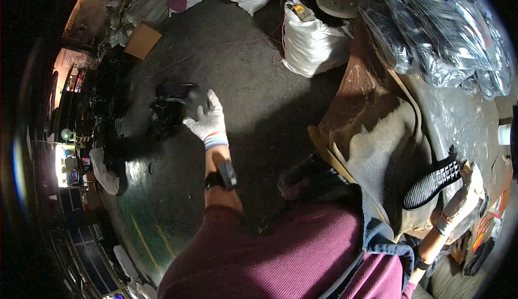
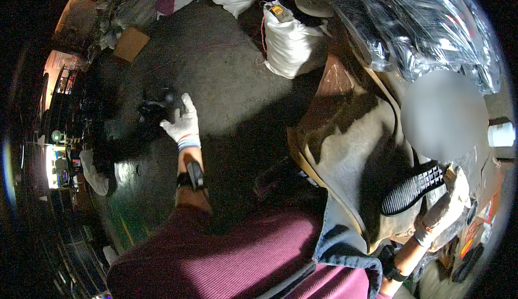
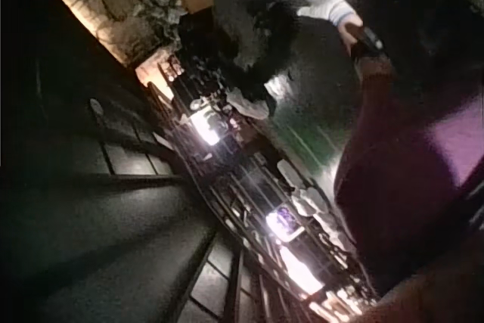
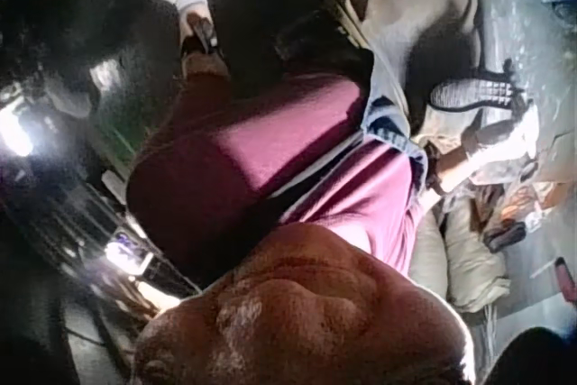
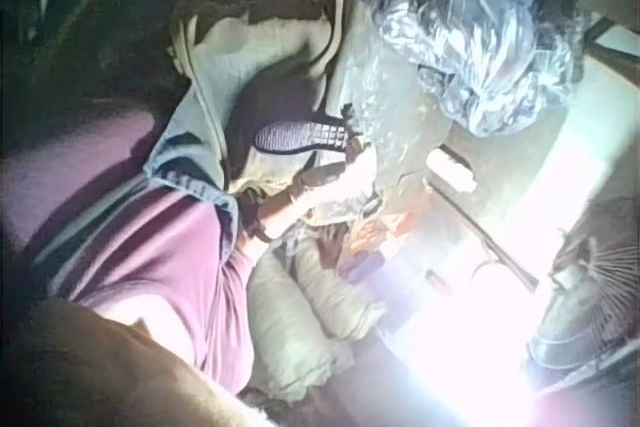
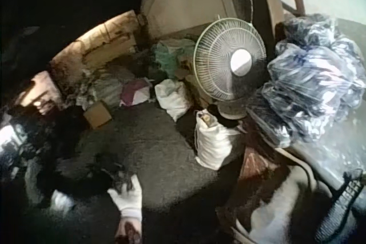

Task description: The person applies liquid to the bottom of shoe soles using a brush, handling them one at a time and setting them aside. They also remove a stack of soles from a plastic bag to continue the process.

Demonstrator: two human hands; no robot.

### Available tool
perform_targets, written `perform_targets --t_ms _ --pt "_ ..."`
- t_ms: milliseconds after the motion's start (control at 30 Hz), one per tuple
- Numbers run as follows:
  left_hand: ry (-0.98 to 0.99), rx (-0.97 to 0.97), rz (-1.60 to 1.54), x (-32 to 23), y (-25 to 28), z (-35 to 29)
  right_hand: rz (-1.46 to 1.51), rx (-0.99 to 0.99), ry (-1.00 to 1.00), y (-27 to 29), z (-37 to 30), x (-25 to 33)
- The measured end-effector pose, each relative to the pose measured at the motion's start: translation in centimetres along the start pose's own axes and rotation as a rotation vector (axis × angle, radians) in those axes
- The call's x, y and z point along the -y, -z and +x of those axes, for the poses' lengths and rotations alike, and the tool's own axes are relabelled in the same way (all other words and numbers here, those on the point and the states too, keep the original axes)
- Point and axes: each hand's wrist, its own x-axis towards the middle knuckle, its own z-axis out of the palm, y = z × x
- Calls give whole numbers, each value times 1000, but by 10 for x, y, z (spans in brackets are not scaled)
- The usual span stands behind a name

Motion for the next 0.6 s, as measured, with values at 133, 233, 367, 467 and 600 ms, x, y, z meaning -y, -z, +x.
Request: perform_targets --t_ms 133,233,367,467,600 --pt "340 -216 31 144 34 7 -276 -14 -26 14 -1 37" --pt "846 407 864 272 54 -77 -501 -17 141 2 -4 14" --pt "467 1984 1553 389 78 -206 -866 -245 258 59 17 -26" --pt "246 2395 1286 435 92 -302 -1097 -328 337 134 17 -31" --pt "-251 2764 1049 462 112 -357 -1303 -371 423 196 19 -50"
